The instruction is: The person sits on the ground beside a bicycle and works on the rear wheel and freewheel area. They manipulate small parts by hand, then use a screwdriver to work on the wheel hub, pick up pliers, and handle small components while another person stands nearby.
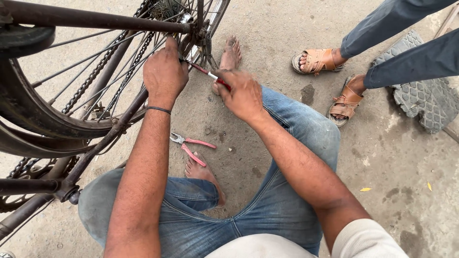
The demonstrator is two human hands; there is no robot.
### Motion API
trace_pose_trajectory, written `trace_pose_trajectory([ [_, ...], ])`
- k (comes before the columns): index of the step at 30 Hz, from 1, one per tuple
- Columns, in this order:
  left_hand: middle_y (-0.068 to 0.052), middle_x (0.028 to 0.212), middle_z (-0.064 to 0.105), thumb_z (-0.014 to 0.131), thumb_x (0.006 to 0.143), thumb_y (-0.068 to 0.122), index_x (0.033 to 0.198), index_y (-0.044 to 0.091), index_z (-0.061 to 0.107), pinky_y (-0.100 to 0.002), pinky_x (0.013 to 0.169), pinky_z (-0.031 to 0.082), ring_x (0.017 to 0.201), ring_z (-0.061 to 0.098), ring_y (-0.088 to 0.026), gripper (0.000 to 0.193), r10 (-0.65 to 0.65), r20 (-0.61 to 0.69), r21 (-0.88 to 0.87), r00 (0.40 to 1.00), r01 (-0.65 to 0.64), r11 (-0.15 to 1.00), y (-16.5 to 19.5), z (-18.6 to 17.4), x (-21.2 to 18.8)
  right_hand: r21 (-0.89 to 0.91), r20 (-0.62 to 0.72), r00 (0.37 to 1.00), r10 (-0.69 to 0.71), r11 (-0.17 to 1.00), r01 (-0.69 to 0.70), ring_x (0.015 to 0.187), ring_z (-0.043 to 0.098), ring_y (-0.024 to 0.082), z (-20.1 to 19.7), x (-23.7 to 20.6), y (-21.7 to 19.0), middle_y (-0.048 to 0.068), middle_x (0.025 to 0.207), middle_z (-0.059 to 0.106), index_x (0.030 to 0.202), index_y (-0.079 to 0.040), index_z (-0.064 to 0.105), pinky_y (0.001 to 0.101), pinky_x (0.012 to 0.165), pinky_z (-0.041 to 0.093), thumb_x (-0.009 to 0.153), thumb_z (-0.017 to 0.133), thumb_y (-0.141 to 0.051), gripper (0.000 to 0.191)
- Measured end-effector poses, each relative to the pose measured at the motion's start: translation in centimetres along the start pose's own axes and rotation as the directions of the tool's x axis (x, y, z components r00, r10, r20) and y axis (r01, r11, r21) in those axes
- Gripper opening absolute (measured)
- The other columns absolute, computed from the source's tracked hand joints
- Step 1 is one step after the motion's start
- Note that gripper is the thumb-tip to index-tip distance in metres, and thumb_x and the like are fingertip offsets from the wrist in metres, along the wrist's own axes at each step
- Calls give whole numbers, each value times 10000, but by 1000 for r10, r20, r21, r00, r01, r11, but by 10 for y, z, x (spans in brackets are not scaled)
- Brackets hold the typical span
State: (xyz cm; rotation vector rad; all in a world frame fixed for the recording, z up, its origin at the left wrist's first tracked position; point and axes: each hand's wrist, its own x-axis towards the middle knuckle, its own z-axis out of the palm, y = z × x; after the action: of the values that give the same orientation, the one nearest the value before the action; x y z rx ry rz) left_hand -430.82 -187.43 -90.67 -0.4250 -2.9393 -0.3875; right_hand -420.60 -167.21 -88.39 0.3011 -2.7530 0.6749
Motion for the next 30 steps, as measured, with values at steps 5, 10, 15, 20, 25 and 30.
trace_pose_trajectory([
  [5, -87, 736, 662, 777, 856, 142, 1118, 49, 543, -386, 533, 538, 644, 678, -230, 363, -9, 20, 9, 1000, 9, 1000, 1, -3, 1, 397, 386, 880, 278, 811, -431, 768, 733, 193, 4, 3, 2, 68, 906, 733, 1199, -117, 633, 361, 717, 587, 925, 719, -256, 318],
  [10, -82, 730, 661, 762, 861, 129, 1097, 70, 547, -398, 553, 533, 661, 678, -242, 325, -26, 22, -3, 999, 26, 1000, 3, -7, 1, -20, -31, 1000, 6, 1000, -6, 843, 731, 253, 6, -2, -4, 69, 893, 754, 1178, -136, 705, 375, 671, 564, 918, 734, -265, 292],
  [15, -74, 720, 657, 752, 847, 116, 1072, 82, 551, -387, 529, 528, 637, 672, -231, 304, -14, 5, 8, 1000, 14, 1000, 3, -7, 2, 375, 493, 784, 377, 721, -583, 787, 779, 222, 9, 1, -4, 90, 868, 771, 1184, -151, 691, 354, 715, 596, 1005, 679, -297, 232],
  [20, -66, 702, 656, 728, 875, 95, 1085, 83, 552, -374, 515, 522, 619, 667, -214, 274, -23, 36, 20, 999, 23, 1000, 3, -7, 4, -68, -52, 996, -67, 996, 63, 797, 723, 203, 10, -1, 0, 53, 909, 768, 1179, -159, 710, 363, 685, 548, 895, 752, -251, 301],
  [25, -80, 695, 653, 740, 871, 135, 1099, 66, 541, -368, 506, 530, 600, 669, -225, 311, -51, 79, 35, 996, 48, 998, 3, -10, 5, 501, 394, 856, 334, 703, -505, 733, 700, 180, 5, 1, -2, 115, 838, 754, 1257, -148, 728, 356, 668, 538, 958, 728, -221, 308],
  [30, -70, 720, 669, 751, 864, 144, 1081, 80, 546, -380, 548, 539, 652, 684, -233, 305, -18, 24, 20, 1000, 17, 1000, 5, -12, 4, -149, -104, 990, -100, 985, 83, 818, 708, 225, -2, 2, -11, 85, 895, 748, 1214, -140, 698, 359, 670, 548, 923, 745, -236, 311],
])
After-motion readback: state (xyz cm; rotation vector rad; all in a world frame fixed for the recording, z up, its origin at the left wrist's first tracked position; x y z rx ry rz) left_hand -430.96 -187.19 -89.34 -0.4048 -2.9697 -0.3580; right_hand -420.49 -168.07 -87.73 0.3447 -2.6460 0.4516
